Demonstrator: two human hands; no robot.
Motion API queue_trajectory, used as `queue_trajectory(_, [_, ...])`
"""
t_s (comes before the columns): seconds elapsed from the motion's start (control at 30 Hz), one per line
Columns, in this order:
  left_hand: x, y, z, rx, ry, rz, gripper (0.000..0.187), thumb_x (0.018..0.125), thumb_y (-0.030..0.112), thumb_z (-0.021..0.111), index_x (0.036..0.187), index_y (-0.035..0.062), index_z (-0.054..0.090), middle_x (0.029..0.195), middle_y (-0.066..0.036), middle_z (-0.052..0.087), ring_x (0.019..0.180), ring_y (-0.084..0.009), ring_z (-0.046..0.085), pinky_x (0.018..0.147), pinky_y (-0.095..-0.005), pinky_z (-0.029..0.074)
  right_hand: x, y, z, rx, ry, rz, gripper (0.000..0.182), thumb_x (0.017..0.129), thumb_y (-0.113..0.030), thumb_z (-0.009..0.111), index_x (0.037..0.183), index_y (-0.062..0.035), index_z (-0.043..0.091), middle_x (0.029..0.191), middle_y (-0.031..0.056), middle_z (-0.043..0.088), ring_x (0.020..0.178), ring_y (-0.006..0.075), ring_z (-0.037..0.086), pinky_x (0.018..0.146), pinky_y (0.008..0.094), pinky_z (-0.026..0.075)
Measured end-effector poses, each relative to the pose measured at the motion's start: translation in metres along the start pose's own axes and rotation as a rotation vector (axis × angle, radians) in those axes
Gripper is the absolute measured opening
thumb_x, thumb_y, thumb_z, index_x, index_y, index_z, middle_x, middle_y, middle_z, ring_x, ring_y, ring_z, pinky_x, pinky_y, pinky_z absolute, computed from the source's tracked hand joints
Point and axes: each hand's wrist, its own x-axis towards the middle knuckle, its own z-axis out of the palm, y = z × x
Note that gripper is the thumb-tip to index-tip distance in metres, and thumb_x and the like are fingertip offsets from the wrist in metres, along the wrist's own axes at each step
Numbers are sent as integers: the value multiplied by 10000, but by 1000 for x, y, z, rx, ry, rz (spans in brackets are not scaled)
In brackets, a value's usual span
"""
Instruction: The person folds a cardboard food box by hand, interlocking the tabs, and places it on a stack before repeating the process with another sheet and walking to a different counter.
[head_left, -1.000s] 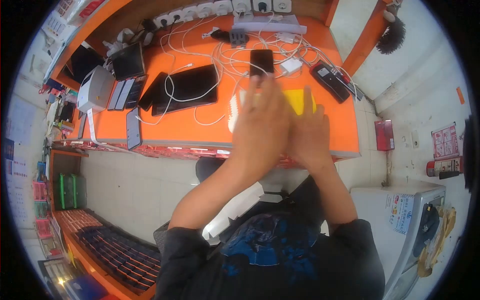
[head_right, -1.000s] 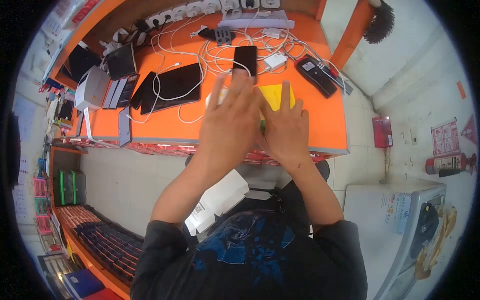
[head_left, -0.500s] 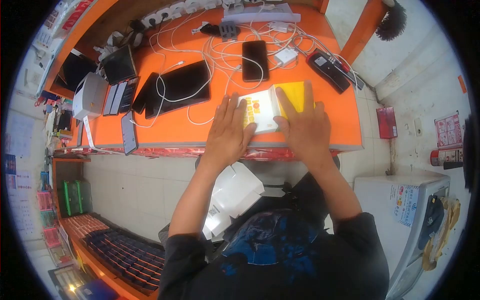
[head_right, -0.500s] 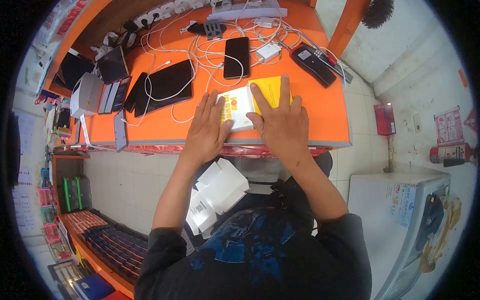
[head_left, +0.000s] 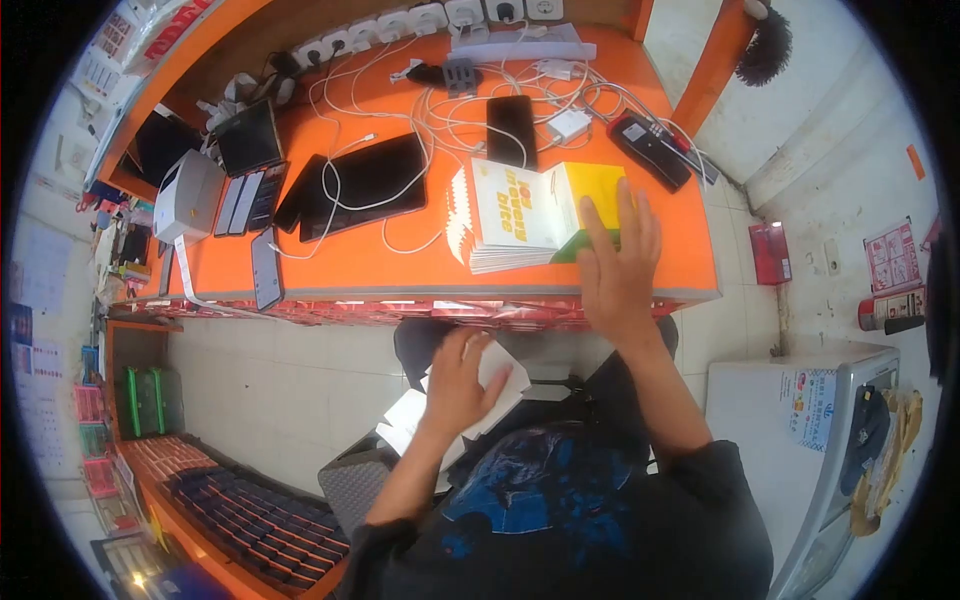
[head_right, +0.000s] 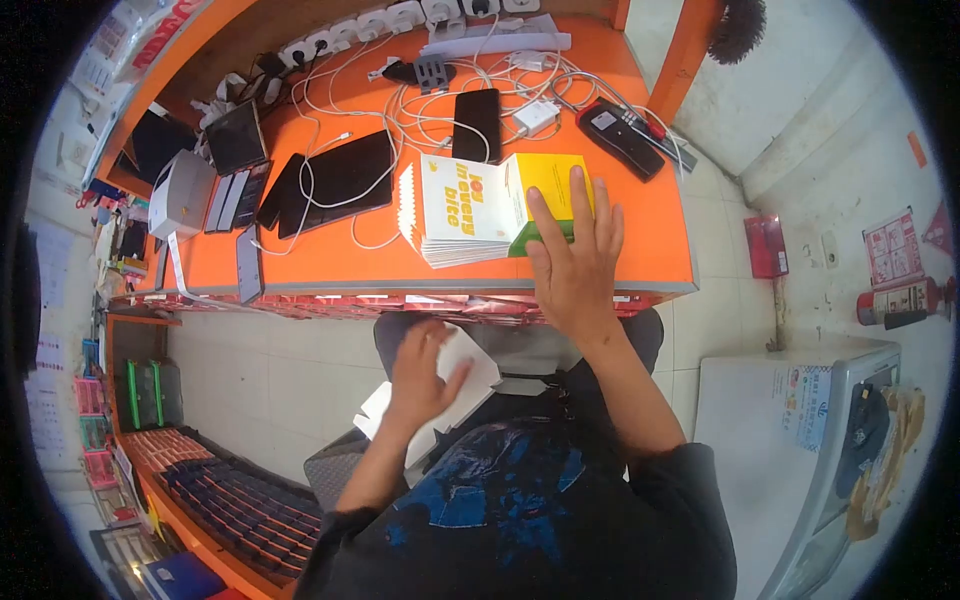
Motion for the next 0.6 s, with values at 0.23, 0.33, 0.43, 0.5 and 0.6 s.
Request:
queue_trajectory(0.23, [-79,-32,32,96,-443,-89,702,876,530,869,1222,-51,682,1299,-287,671,1244,-511,593,1115,-584,466,-43,-28,26,527,-495,-127,295,999,-286,675,1197,-110,805,1174,262,723,1142,461,659,1082,718,438])
queue_trajectory(0.33, [-61,-15,29,21,-543,-160,520,890,396,879,1108,-34,685,1151,-260,672,1142,-485,583,1054,-557,477,-15,-76,24,591,177,-598,403,1000,-299,693,1372,-147,659,1598,198,534,1498,377,512,1183,744,362])
queue_trajectory(0.43, [-59,-37,26,-24,-562,-64,423,933,310,839,1165,-22,715,1245,-271,689,1191,-480,630,1036,-526,512,3,-117,33,612,370,-754,429,1013,-258,669,1420,-149,586,1678,204,458,1561,411,441,1245,755,287])
queue_trajectory(0.5, [-72,-20,23,33,-640,-90,441,950,254,817,1270,-25,695,1343,-279,672,1282,-479,612,1084,-510,502,-8,-134,20,572,289,-770,463,1031,-277,645,1455,-131,530,1691,244,428,1587,418,408,1272,744,266])
queue_trajectory(0.6, [-55,-35,20,-21,-641,-113,456,962,236,804,1318,-22,685,1374,-277,667,1320,-475,600,1114,-499,494,6,-162,30,747,176,-755,500,1006,-296,668,1453,-108,547,1679,247,441,1589,419,406,1283,708,287])
